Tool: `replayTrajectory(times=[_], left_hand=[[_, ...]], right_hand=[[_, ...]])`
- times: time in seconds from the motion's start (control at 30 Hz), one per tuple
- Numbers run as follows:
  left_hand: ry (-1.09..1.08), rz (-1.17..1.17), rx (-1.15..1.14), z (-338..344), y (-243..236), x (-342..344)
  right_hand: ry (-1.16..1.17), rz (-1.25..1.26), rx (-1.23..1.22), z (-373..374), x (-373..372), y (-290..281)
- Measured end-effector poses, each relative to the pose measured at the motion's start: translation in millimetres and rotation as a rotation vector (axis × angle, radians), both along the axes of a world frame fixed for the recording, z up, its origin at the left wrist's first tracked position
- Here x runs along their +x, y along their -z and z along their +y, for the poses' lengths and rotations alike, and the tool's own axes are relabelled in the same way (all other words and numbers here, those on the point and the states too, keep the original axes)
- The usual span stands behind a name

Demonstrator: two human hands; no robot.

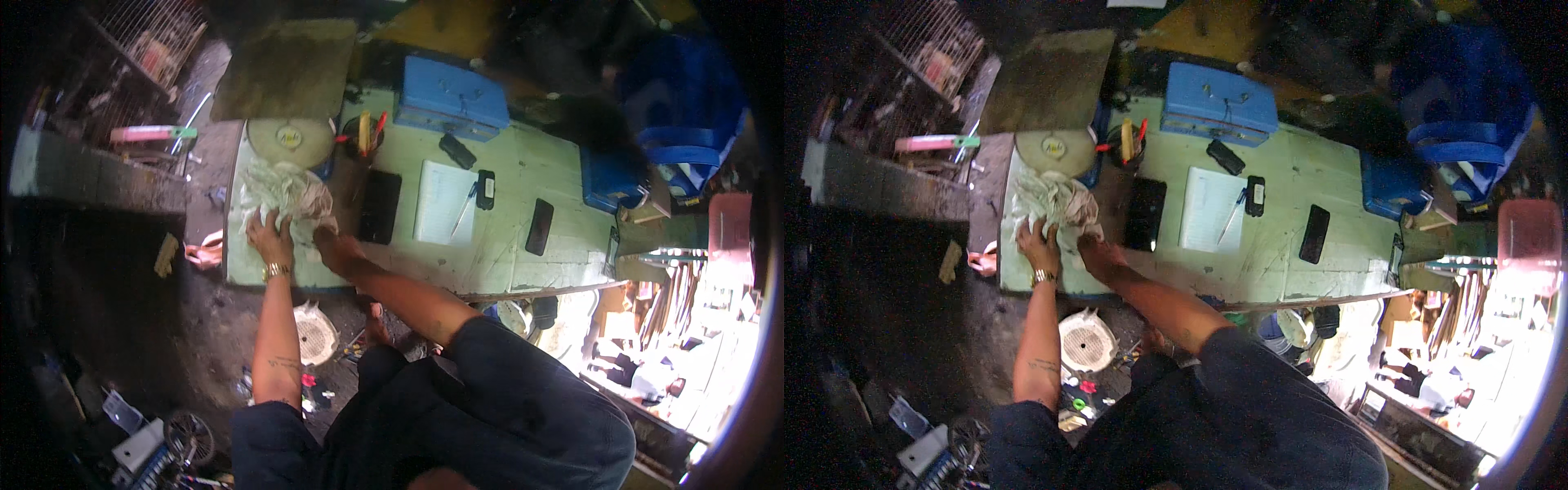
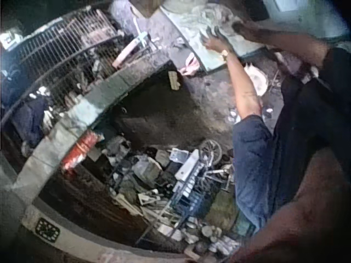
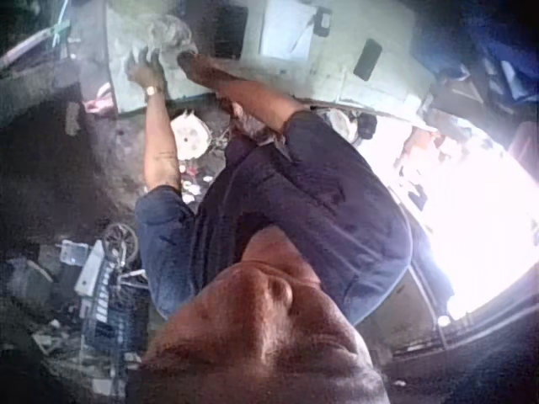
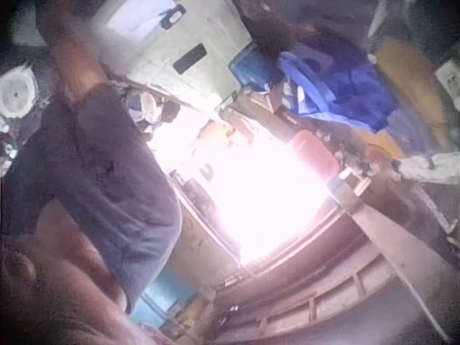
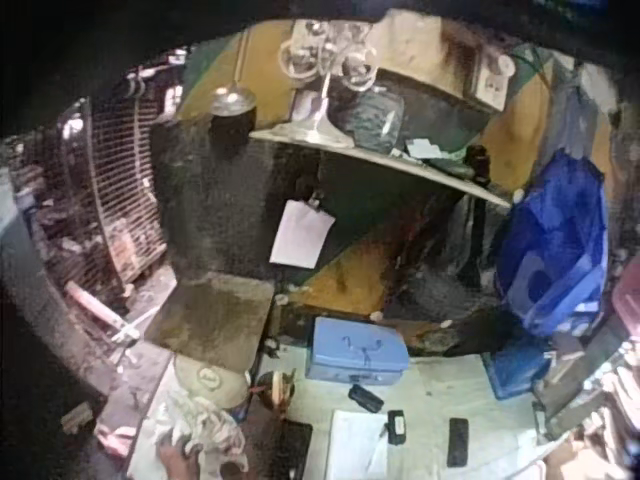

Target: The person sits on the floor in a cluttered workshop and disassembles a cylindrical electrical component using a screwdriver. They remove the cover, extract internal wiring, and reassemble the unit before placing it aside.

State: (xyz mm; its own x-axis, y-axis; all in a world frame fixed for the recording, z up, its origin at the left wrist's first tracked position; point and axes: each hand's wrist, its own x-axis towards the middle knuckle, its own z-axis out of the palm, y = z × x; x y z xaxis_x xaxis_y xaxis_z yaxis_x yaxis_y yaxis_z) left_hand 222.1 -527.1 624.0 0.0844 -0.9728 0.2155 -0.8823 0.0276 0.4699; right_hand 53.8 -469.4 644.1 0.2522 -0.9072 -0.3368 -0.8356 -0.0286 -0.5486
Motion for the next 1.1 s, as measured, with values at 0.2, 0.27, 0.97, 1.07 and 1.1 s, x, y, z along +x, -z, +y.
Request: replayTrajectory(times=[0.2, 0.27, 0.97, 1.07, 1.1], left_hand=[[-0.025, -0.060, -0.057, -6.9, 10.6, -2.8], [-0.046, -0.067, -0.001, -8.1, 12.8, -1.3], [0.769, 0.528, 0.306, 110.6, -11.8, -90.8], [0.929, 0.772, 0.922, 316.7, -107.2, -271.6], [0.973, 0.890, 1.103, 379.6, -127.4, -311.1]], right_hand=[[0.755, 0.089, -0.174, 24.0, -60.4, -45.5], [0.916, 0.274, -0.080, 8.4, -60.9, -31.5], [1.207, -0.683, -0.327, 387.5, -226.4, -158.2], [1.336, -0.648, -0.516, 484.3, -255.5, -154.8], [1.363, -0.607, -0.521, 514.6, -262.7, -162.5]])
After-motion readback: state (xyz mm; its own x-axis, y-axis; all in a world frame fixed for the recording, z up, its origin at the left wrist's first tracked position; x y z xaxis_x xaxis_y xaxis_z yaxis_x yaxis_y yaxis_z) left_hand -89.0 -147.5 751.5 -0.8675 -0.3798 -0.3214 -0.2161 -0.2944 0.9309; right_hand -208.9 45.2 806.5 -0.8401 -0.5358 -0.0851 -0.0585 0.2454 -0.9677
